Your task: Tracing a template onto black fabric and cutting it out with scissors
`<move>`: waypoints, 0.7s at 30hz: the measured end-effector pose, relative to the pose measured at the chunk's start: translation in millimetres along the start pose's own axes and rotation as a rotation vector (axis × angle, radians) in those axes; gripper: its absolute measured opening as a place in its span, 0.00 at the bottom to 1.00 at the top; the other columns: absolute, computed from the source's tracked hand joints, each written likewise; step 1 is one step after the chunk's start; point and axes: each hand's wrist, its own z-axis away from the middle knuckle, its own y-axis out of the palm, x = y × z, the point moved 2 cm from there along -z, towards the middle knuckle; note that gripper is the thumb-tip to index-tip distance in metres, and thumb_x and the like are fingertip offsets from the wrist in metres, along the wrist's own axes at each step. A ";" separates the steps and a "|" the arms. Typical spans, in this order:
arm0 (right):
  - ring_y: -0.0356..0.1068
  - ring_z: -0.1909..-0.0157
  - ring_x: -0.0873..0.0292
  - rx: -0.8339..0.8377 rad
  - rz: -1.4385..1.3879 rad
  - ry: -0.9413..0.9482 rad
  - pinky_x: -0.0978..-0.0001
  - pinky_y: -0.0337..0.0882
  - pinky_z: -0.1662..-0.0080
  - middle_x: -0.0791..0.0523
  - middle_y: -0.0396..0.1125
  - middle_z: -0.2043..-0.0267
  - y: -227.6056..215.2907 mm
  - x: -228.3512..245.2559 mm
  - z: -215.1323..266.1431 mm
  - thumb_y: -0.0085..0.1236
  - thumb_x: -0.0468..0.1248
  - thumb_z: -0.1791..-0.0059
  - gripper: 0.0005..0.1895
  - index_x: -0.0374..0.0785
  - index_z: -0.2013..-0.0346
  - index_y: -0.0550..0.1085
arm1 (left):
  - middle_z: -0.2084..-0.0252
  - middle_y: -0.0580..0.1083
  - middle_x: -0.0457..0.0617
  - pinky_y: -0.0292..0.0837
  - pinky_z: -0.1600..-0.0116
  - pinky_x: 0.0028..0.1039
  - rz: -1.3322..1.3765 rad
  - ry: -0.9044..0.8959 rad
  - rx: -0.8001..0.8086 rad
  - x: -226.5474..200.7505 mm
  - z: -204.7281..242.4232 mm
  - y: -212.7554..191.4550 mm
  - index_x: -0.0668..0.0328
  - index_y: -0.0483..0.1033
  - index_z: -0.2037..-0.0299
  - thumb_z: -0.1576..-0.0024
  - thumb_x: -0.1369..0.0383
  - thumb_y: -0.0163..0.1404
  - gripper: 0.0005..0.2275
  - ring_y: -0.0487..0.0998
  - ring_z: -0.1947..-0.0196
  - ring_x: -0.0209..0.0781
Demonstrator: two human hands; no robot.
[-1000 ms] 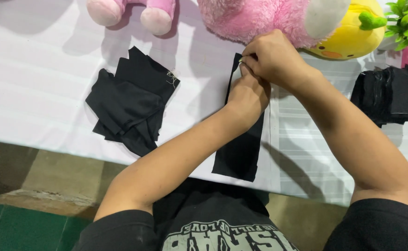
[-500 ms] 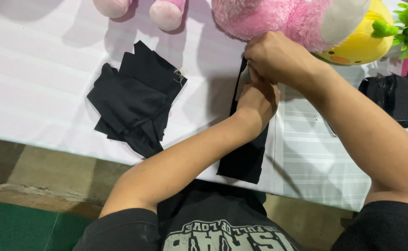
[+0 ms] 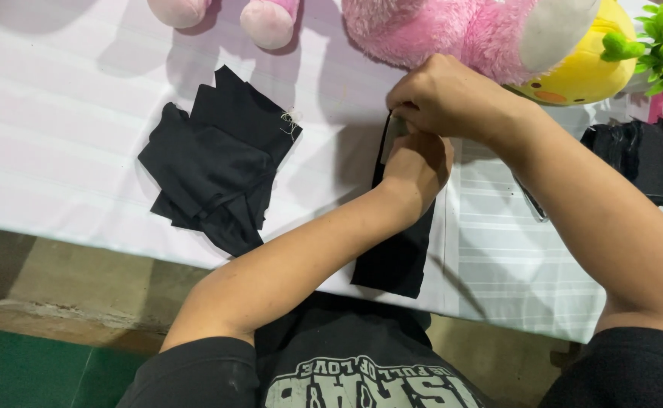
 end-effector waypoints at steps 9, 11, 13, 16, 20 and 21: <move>0.67 0.76 0.50 0.020 0.215 -0.010 0.54 0.67 0.73 0.55 0.65 0.77 19.8 -17.8 1.9 0.59 0.28 0.67 0.07 0.39 0.81 0.69 | 0.58 0.73 0.50 0.69 0.74 0.25 -0.079 0.087 0.132 4.8 7.4 -22.2 0.59 0.73 0.49 0.49 0.77 0.50 0.16 0.75 0.65 0.45; 0.65 0.78 0.48 0.047 0.198 0.011 0.53 0.66 0.74 0.54 0.64 0.80 15.8 -15.6 -0.5 0.57 0.27 0.67 0.06 0.38 0.81 0.68 | 0.59 0.75 0.51 0.70 0.74 0.26 -0.060 0.065 0.107 5.4 5.4 -17.5 0.59 0.73 0.49 0.47 0.77 0.49 0.15 0.76 0.64 0.47; 0.64 0.80 0.47 0.078 0.179 0.036 0.51 0.65 0.75 0.53 0.63 0.83 13.5 -10.7 -0.1 0.55 0.27 0.67 0.06 0.38 0.81 0.67 | 0.60 0.76 0.52 0.71 0.73 0.27 -0.038 0.048 0.082 3.5 4.9 -11.0 0.59 0.73 0.49 0.46 0.76 0.47 0.15 0.77 0.63 0.48; 0.43 0.77 0.55 -0.019 0.022 -0.021 0.58 0.56 0.76 0.55 0.47 0.86 4.5 -2.0 -2.2 0.51 0.25 0.68 0.10 0.40 0.86 0.61 | 0.60 0.78 0.50 0.74 0.69 0.30 0.063 0.015 0.036 2.7 1.3 -1.4 0.54 0.77 0.51 0.44 0.75 0.47 0.13 0.80 0.64 0.45; 0.59 0.80 0.51 -0.005 -0.010 0.008 0.58 0.65 0.70 0.55 0.61 0.85 3.7 -6.2 -1.5 0.55 0.31 0.57 0.08 0.46 0.79 0.73 | 0.64 0.77 0.52 0.69 0.75 0.30 0.004 -0.018 -0.009 1.6 3.0 -2.9 0.57 0.74 0.52 0.46 0.75 0.47 0.12 0.78 0.68 0.47; 0.60 0.80 0.50 0.017 0.033 0.083 0.57 0.66 0.70 0.55 0.61 0.85 5.2 -11.8 -1.0 0.54 0.33 0.54 0.09 0.46 0.80 0.72 | 0.62 0.76 0.54 0.67 0.77 0.28 -0.072 0.006 0.015 2.0 3.7 -6.4 0.63 0.70 0.47 0.46 0.74 0.46 0.16 0.76 0.65 0.47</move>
